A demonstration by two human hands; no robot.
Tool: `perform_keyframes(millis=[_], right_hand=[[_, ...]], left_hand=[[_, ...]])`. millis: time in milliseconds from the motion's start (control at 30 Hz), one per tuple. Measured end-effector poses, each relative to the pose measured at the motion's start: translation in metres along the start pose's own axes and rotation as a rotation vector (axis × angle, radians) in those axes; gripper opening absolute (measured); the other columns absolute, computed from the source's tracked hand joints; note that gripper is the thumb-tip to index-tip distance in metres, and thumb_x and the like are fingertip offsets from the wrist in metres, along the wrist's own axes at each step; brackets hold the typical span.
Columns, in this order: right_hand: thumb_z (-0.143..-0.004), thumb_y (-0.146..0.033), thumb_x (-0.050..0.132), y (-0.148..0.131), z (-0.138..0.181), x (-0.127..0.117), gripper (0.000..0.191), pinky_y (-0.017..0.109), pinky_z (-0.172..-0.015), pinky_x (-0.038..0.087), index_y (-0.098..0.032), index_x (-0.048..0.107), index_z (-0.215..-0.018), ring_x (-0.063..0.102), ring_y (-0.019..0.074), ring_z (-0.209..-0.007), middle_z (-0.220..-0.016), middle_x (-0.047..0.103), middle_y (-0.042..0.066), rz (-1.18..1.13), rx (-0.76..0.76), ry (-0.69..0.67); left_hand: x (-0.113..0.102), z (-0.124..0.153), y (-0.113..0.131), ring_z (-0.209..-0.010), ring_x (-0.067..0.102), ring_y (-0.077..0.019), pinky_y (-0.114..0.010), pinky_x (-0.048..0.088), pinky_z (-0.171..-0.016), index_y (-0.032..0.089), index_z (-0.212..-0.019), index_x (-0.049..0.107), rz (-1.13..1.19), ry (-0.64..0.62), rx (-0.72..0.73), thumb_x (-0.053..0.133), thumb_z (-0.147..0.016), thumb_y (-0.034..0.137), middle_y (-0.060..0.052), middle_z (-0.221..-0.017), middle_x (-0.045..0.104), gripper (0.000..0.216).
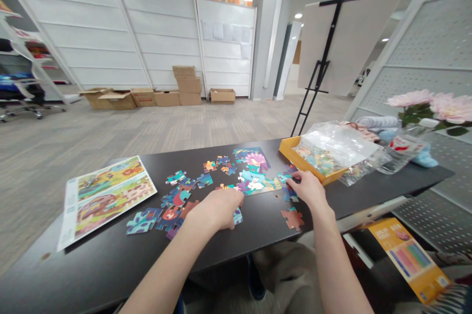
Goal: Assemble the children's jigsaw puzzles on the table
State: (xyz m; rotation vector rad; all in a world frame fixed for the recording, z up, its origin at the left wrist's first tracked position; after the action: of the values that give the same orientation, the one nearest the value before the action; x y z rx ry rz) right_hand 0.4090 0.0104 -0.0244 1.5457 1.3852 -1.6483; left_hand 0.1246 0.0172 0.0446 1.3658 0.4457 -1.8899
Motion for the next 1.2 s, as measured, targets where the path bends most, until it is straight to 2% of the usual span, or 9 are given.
perform_keyframes(millis=[133,300,500,700,1200], right_hand=[[-0.089,-0.038,0.060,0.002,-0.003,0.001,0.035,0.034,-0.086,0.050,-0.018,0.073,-0.113,0.068,0.0262,-0.099,-0.110,0.068,0.015,0.054,-0.019,0.014],[-0.087,-0.034,0.060,0.002,-0.008,0.004,0.029,0.033,-0.088,0.050,-0.016,0.070,-0.108,0.067,0.0246,-0.099,-0.108,0.066,0.013,0.059,-0.003,-0.028],[-0.089,-0.030,0.056,0.004,-0.010,0.005,0.034,0.035,-0.091,0.049,-0.017,0.070,-0.116,0.067,0.0252,-0.099,-0.110,0.063,0.015,0.057,-0.035,-0.035],[-0.085,-0.030,0.060,0.005,-0.013,0.006,0.032,0.034,-0.088,0.049,-0.020,0.070,-0.114,0.066,0.0229,-0.091,-0.103,0.063,0.011,0.046,-0.015,-0.041],[-0.084,-0.030,0.060,0.010,-0.018,0.011,0.033,0.032,-0.083,0.049,-0.021,0.069,-0.114,0.065,0.0213,-0.090,-0.101,0.062,0.009,0.047,-0.036,-0.052]], left_hand=[[0.001,-0.001,-0.001,-0.108,0.069,-0.0291,-0.033,0.054,-0.087,0.020,-0.111,0.067,0.001,0.000,0.008,0.081,-0.066,0.018,-0.010,-0.117,0.072,0.047],[0.003,-0.001,-0.002,-0.108,0.069,-0.0292,-0.033,0.054,-0.087,0.020,-0.112,0.066,0.012,0.009,0.021,0.082,-0.066,0.018,-0.010,-0.118,0.072,0.048],[0.000,0.000,-0.001,-0.108,0.069,-0.0287,-0.032,0.053,-0.086,0.021,-0.111,0.066,0.009,0.000,0.007,0.082,-0.067,0.019,-0.009,-0.118,0.071,0.047],[0.001,0.000,-0.002,-0.108,0.069,-0.0283,-0.032,0.053,-0.086,0.021,-0.110,0.066,0.010,0.005,0.007,0.082,-0.066,0.019,-0.009,-0.118,0.072,0.047],[0.005,0.000,-0.005,-0.106,0.069,-0.0280,-0.032,0.054,-0.085,0.021,-0.111,0.066,0.020,0.029,0.024,0.081,-0.066,0.020,-0.008,-0.118,0.071,0.048]])
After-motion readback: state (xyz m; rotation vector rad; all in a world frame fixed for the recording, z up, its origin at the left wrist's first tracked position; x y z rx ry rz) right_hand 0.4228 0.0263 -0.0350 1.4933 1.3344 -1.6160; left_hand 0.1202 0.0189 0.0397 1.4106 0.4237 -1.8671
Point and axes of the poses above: each hand's wrist, its own z-axis away from the middle knuckle, its own x-axis out of the palm, y = z × x, the point moved 3 cm from there along -z, towards the middle knuckle
